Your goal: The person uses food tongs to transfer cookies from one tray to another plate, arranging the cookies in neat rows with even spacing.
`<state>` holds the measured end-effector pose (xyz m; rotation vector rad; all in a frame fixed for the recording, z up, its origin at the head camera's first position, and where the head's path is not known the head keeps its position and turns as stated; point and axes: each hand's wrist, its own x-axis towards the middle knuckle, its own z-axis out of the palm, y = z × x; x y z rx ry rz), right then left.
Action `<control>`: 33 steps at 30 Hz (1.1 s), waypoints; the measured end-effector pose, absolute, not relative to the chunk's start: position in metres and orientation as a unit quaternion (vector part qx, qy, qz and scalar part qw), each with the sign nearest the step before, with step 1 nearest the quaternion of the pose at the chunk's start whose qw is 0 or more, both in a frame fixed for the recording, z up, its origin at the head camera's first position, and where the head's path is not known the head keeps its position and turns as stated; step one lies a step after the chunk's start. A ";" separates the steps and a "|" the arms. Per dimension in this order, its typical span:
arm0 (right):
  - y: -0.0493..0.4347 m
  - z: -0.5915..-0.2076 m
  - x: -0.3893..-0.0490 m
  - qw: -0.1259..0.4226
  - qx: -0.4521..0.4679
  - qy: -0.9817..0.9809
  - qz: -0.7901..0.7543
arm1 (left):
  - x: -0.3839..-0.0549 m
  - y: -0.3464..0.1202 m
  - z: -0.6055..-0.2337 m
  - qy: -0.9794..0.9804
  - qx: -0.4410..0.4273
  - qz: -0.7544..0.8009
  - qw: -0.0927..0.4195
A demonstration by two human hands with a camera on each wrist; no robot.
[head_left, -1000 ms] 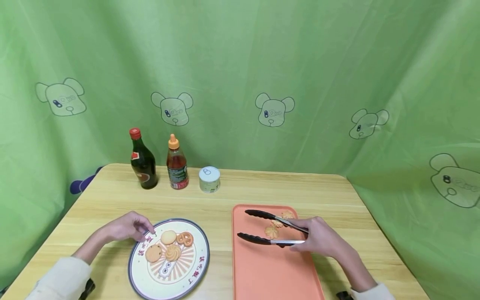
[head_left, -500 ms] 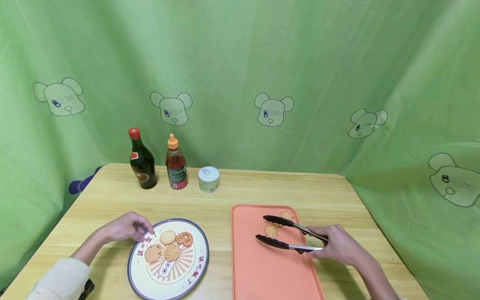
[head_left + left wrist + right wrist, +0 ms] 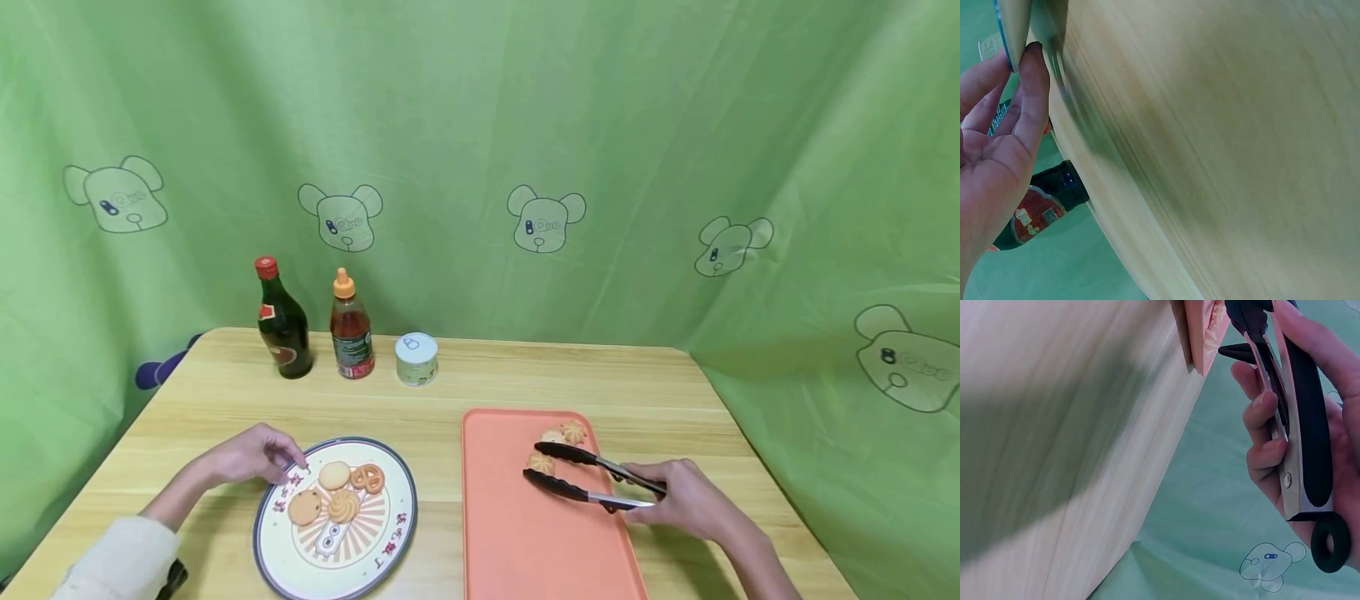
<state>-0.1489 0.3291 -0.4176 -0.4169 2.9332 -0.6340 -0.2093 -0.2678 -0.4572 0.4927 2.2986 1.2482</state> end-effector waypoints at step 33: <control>0.281 -0.403 -0.171 0.017 -0.198 0.957 -0.213 | -0.210 -0.267 -0.458 0.837 0.174 0.458 0.243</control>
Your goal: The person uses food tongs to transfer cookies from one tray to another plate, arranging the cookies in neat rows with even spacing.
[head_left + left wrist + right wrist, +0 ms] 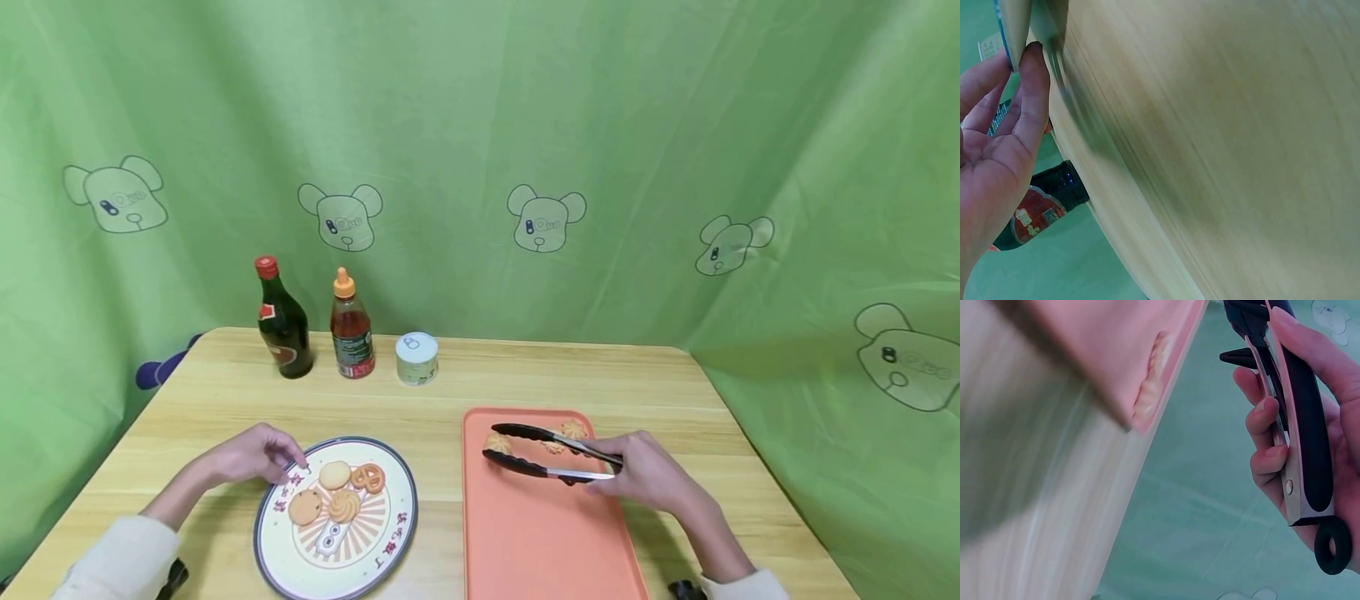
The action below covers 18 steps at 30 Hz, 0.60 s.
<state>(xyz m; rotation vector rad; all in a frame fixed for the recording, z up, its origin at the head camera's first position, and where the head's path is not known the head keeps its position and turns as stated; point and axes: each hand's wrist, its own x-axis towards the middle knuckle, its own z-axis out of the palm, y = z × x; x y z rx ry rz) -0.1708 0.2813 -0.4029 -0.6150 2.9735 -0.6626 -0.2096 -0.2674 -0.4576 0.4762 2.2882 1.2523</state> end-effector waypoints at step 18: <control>0.200 -0.402 -0.183 0.054 -0.275 0.934 -0.222 | -0.210 -0.266 -0.455 0.838 0.171 0.457 0.245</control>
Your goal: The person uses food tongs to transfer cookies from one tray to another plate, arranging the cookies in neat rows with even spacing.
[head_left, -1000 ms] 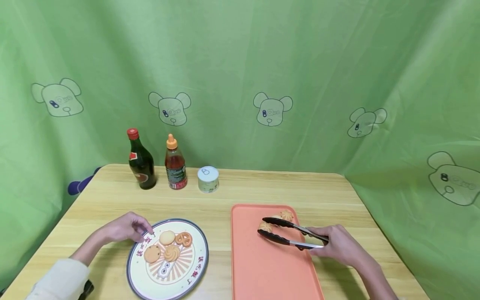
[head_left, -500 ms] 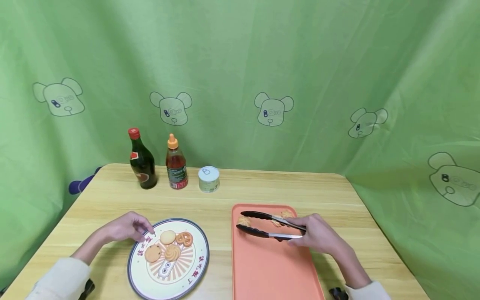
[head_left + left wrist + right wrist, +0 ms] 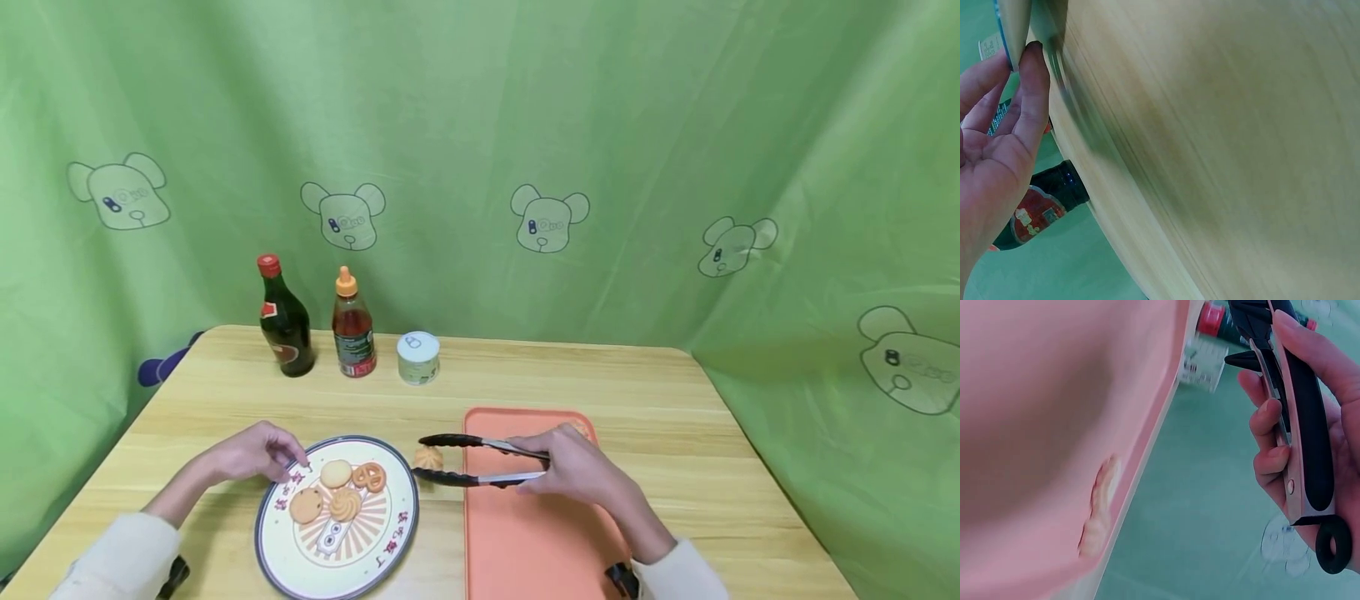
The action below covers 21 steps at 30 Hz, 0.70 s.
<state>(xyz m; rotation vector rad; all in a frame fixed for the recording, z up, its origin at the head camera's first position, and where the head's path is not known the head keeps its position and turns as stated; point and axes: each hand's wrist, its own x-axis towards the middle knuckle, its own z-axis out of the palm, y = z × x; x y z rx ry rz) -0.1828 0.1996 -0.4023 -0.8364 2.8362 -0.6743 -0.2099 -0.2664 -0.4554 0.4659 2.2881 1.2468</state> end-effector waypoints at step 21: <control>0.151 -0.411 -0.171 0.098 -0.329 0.918 -0.198 | -0.210 -0.268 -0.455 0.841 0.183 0.450 0.236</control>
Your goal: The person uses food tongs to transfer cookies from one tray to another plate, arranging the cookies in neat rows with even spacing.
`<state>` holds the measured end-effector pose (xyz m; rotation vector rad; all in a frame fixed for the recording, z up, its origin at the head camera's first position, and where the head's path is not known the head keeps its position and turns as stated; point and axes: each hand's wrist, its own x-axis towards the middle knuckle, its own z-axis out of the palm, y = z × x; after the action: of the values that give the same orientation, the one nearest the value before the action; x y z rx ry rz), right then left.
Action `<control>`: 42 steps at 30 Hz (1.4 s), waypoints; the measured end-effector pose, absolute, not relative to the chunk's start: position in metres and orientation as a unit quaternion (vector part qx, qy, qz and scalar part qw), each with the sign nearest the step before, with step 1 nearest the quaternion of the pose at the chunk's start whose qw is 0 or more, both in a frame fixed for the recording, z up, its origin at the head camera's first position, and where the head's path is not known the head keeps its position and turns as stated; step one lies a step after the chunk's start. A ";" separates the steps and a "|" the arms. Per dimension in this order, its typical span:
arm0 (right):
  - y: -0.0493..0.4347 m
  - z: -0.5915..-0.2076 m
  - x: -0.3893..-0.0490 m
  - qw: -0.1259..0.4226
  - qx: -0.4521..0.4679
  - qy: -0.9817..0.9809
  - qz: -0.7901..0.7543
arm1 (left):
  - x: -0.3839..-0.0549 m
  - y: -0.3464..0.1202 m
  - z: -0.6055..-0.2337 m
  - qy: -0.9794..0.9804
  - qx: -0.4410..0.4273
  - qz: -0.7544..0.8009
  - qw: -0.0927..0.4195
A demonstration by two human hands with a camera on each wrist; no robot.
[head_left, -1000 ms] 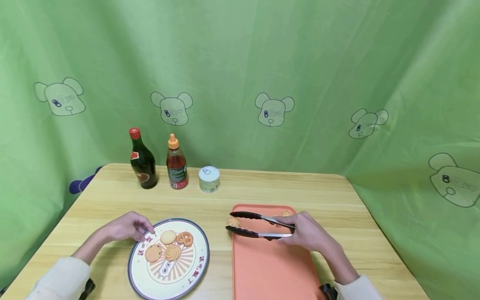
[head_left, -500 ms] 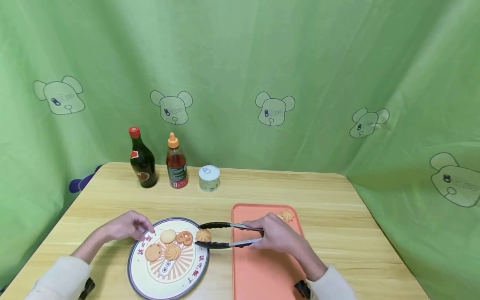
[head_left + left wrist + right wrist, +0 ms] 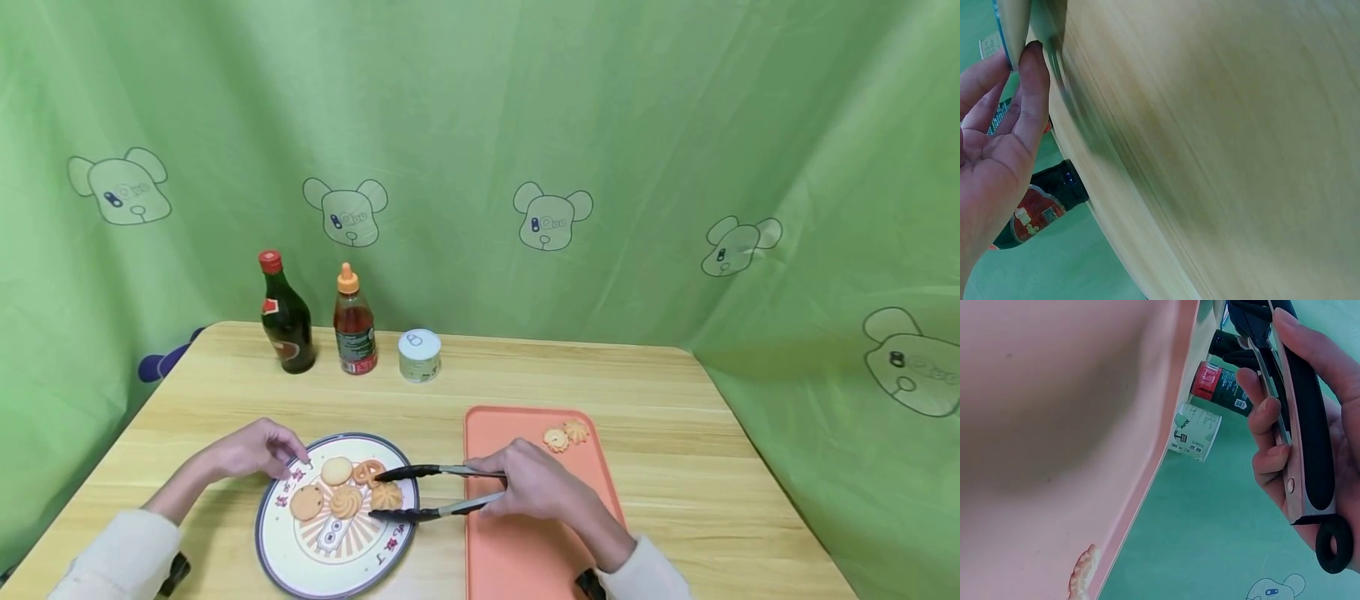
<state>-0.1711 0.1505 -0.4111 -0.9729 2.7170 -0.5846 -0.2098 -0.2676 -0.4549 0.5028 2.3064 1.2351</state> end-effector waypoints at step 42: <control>0.276 -0.401 -0.167 0.031 -0.178 0.962 -0.205 | -0.210 -0.268 -0.456 0.839 0.171 0.456 0.244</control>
<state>-0.1668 0.2757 -0.4012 -0.5471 2.9636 -0.6301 -0.2098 -0.2675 -0.4561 0.4662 2.2909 1.2467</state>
